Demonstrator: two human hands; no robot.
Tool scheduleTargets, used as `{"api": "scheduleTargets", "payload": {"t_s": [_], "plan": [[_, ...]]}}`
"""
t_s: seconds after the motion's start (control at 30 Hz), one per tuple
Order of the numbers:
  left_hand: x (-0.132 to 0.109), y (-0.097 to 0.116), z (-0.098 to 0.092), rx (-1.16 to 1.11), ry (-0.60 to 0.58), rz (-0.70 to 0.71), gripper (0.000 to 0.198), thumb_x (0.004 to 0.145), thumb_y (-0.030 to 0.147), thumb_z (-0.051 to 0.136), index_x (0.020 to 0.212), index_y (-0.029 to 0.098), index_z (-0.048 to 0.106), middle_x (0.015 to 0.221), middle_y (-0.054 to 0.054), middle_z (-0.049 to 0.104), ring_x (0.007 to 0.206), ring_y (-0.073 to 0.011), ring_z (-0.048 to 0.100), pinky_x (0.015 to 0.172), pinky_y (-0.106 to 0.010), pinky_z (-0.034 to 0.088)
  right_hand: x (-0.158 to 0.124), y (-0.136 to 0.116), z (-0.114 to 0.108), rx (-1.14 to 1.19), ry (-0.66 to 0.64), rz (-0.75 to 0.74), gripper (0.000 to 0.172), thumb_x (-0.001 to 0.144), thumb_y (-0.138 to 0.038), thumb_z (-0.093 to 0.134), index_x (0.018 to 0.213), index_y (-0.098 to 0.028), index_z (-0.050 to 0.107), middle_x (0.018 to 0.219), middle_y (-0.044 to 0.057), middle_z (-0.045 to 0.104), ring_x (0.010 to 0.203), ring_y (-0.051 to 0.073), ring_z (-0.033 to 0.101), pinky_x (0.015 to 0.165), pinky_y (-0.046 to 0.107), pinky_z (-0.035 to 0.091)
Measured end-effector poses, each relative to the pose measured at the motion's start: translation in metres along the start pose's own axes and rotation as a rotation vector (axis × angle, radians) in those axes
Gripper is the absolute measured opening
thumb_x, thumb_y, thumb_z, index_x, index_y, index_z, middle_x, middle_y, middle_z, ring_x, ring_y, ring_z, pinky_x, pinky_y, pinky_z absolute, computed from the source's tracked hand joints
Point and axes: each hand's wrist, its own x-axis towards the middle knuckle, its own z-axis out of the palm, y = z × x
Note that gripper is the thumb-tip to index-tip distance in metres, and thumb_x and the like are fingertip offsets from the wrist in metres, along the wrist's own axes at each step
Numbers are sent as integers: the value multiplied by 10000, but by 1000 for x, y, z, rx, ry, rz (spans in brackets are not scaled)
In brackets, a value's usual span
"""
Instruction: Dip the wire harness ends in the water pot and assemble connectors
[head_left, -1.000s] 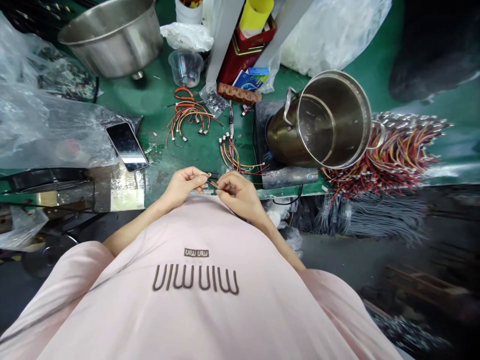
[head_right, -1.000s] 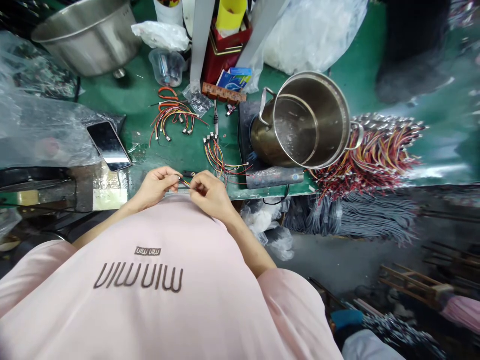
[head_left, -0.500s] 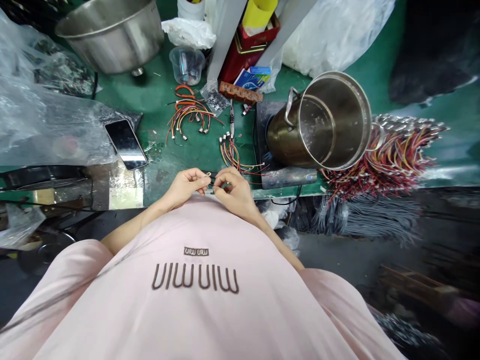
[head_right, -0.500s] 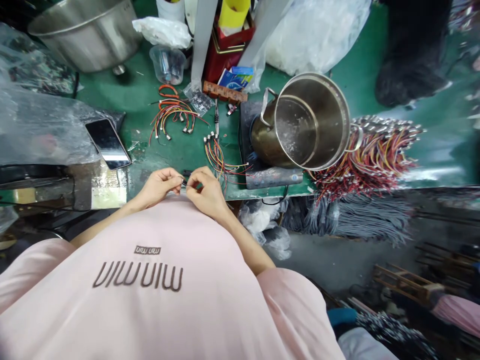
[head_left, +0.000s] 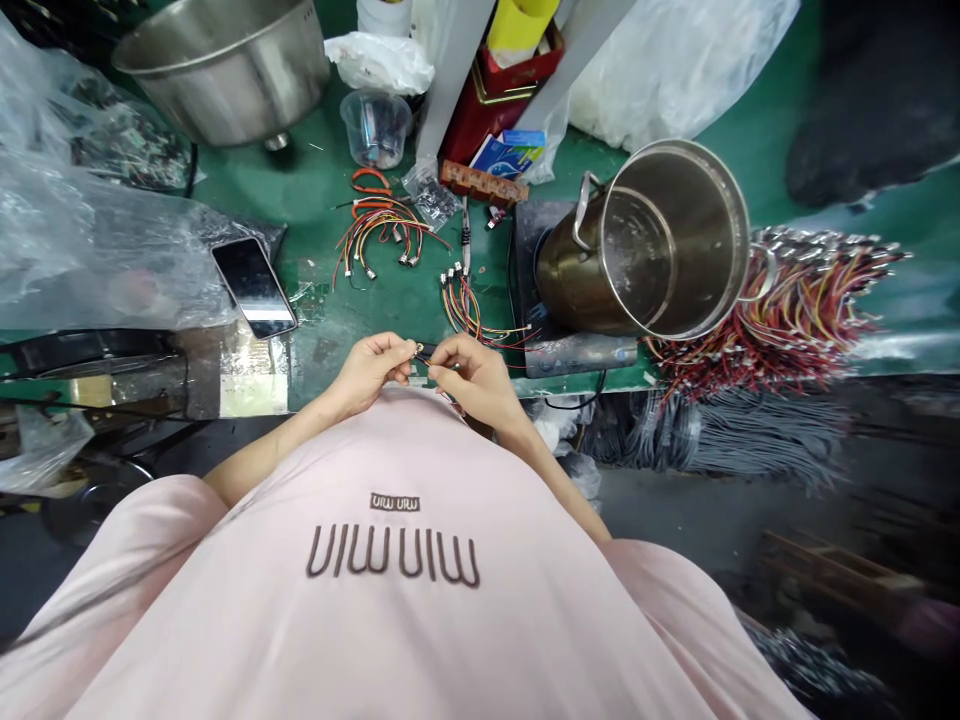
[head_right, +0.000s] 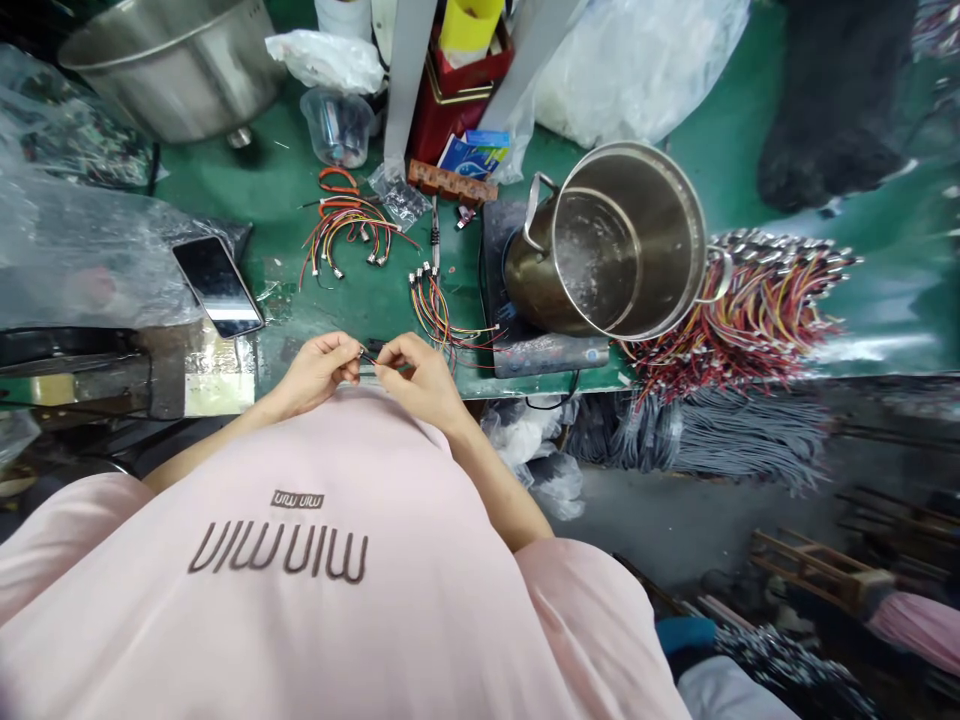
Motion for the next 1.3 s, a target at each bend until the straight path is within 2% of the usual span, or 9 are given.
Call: {"api": "scheduleTargets", "payload": {"t_s": [0.2,0.3,0.43,0.53,0.67,0.87,1.0,1.13,1.3], "plan": [[0,-3,1,2,-11,-8,496,531,517,870,581,151,540,479,37,562,407,-51,486,447,-185,437,5,-5,9,-30,19,25,22,723,-174,568,702,-181,567,703,-10,566,659,105,553,554,216,451],[0,-3,-1,-60,-22,-33,502,522,520,874,588,146,546,488,39,557,416,-46,477,449,-182,438,9,-4,8,170,-55,136,67,741,-236,593,740,-184,551,647,-34,571,559,94,568,506,214,468],[1,-3,-6,-123,-31,-19,440,563,471,875,707,131,636,528,41,574,461,-47,505,481,-170,447,9,-8,-5,411,-189,240,241,779,-368,639,915,-180,574,727,-23,653,503,101,614,457,222,484],[1,-3,-8,-114,-40,3,427,579,444,873,817,133,704,553,32,599,482,-52,518,507,-176,451,5,-12,-13,396,-180,268,274,779,-403,669,905,-168,606,697,-19,659,497,89,611,450,199,473],[1,-3,-8,-81,-80,35,390,591,424,866,838,149,743,571,17,625,519,-62,543,538,-186,450,1,-17,-13,348,-129,306,269,768,-421,687,784,-166,601,639,-17,643,490,77,588,450,182,461],[1,-7,-11,16,-100,96,345,642,414,830,876,168,766,608,8,650,558,-71,550,581,-201,443,0,-17,-5,216,-98,228,159,760,-320,646,767,-176,579,633,-19,624,510,94,584,474,205,457],[-2,-7,-12,97,-96,109,339,680,407,800,917,167,764,625,6,653,573,-81,548,611,-220,450,-2,-18,-2,26,-59,97,46,760,-227,569,742,-185,559,611,-32,588,552,98,571,513,211,433],[-4,-5,-9,144,-120,120,330,672,404,803,882,152,762,627,0,656,577,-87,549,615,-227,451,-4,-22,2,-128,-31,12,34,755,-184,535,724,-186,549,603,-39,571,540,84,527,522,209,396],[-4,-6,-8,105,-162,107,356,653,440,814,849,147,762,624,-7,652,584,-96,562,625,-236,464,0,-24,5,0,-36,58,57,768,-227,566,735,-188,542,618,-37,580,512,83,546,486,200,418]]}}
